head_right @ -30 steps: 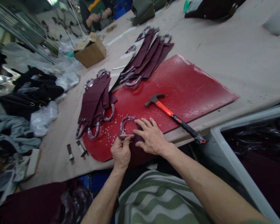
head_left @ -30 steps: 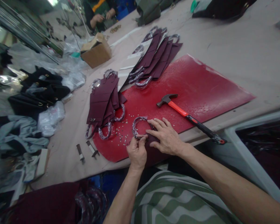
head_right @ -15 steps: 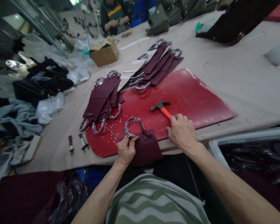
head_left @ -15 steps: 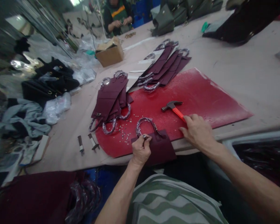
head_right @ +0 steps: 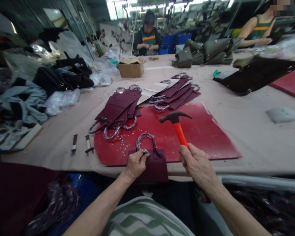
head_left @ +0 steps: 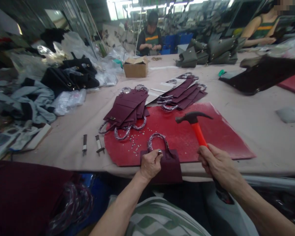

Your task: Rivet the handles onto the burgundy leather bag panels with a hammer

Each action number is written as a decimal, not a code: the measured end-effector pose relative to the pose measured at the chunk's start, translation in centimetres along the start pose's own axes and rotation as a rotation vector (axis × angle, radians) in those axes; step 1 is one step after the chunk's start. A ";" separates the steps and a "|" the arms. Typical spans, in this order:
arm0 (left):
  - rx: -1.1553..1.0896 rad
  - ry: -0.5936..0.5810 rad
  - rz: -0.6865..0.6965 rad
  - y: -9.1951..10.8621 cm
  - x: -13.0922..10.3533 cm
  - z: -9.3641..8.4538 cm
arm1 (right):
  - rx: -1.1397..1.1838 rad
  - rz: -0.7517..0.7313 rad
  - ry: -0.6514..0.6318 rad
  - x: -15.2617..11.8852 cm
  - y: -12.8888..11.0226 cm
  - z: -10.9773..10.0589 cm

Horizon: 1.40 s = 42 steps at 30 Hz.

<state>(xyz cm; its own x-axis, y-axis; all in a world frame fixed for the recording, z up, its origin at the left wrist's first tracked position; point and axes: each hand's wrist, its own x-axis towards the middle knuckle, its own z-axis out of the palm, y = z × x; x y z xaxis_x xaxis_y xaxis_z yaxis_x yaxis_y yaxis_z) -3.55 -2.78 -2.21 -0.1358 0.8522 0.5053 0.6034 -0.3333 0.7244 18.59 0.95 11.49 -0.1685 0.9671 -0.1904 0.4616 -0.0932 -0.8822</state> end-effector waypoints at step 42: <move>-0.031 0.300 -0.416 0.3 0.6 -3.6 | -0.808 -0.599 -0.072 3.7 6.7 10.1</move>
<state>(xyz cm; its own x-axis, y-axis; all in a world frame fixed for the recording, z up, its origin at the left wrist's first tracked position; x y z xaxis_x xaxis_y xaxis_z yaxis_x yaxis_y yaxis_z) -6.28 -3.86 -0.01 -0.5813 0.7638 0.2806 0.4278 -0.0065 0.9038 12.22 1.47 0.53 -0.6061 0.7830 0.1399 0.7312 0.6176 -0.2897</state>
